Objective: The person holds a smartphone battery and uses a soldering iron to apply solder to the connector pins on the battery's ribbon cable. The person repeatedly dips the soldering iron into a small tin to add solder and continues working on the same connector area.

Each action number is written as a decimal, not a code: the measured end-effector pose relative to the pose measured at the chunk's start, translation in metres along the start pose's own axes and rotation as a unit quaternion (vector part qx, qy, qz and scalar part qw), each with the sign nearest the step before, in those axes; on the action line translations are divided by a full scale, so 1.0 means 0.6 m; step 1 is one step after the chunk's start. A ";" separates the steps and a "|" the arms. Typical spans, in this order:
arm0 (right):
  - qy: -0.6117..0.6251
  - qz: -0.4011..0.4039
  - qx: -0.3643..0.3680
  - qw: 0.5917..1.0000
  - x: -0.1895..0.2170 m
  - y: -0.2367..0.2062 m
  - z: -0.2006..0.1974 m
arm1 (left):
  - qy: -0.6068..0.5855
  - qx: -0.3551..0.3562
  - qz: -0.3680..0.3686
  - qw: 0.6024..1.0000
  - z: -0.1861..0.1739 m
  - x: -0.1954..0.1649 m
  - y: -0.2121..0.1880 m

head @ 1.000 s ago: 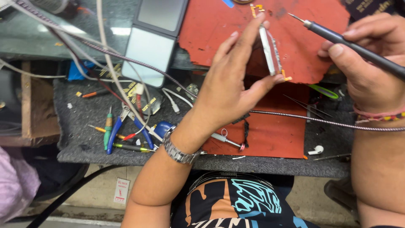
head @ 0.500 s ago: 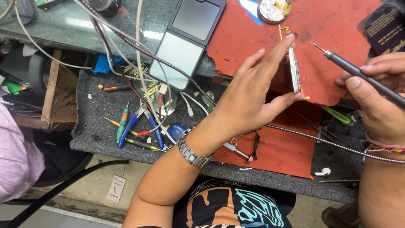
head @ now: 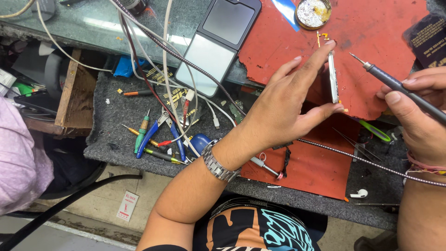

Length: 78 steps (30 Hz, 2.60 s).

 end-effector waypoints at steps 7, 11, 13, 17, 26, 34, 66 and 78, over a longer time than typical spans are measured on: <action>0.063 0.051 -0.016 0.997 -0.027 -0.004 -0.012 | -0.006 0.005 -0.003 1.000 0.001 -0.002 0.002; 0.104 0.068 -0.012 0.992 -0.041 -0.001 -0.012 | -0.010 0.008 -0.007 1.000 0.001 -0.002 0.002; 0.084 0.054 -0.011 0.995 -0.041 0.000 -0.013 | -0.012 0.002 0.000 1.000 0.000 -0.004 0.003; 0.052 0.049 -0.010 0.997 -0.039 -0.001 -0.012 | -0.014 0.008 -0.009 1.000 0.001 -0.005 0.004; 0.047 0.023 -0.011 0.999 0.001 -0.007 0.000 | -0.011 0.043 -0.070 0.997 0.002 0.002 0.004; 0.081 0.006 -0.009 0.997 0.018 -0.005 0.006 | 0.008 0.023 -0.010 1.000 -0.007 -0.008 0.001; 0.030 -0.024 0.001 0.999 0.067 0.084 0.098 | -0.039 0.007 -0.018 0.999 -0.001 -0.006 0.000; 0.104 0.000 -0.030 0.994 0.050 -0.022 0.025 | -0.290 0.076 -0.097 0.949 -0.003 -0.020 0.002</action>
Point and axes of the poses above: each hand's wrist, its own y-axis towards the middle knuckle, its own z-axis out of the palm, x = y × z, the point moved 10 cm from there along y, towards the middle knuckle, and after that the axes turned 15 degrees about -x, right-handed, at the moved point
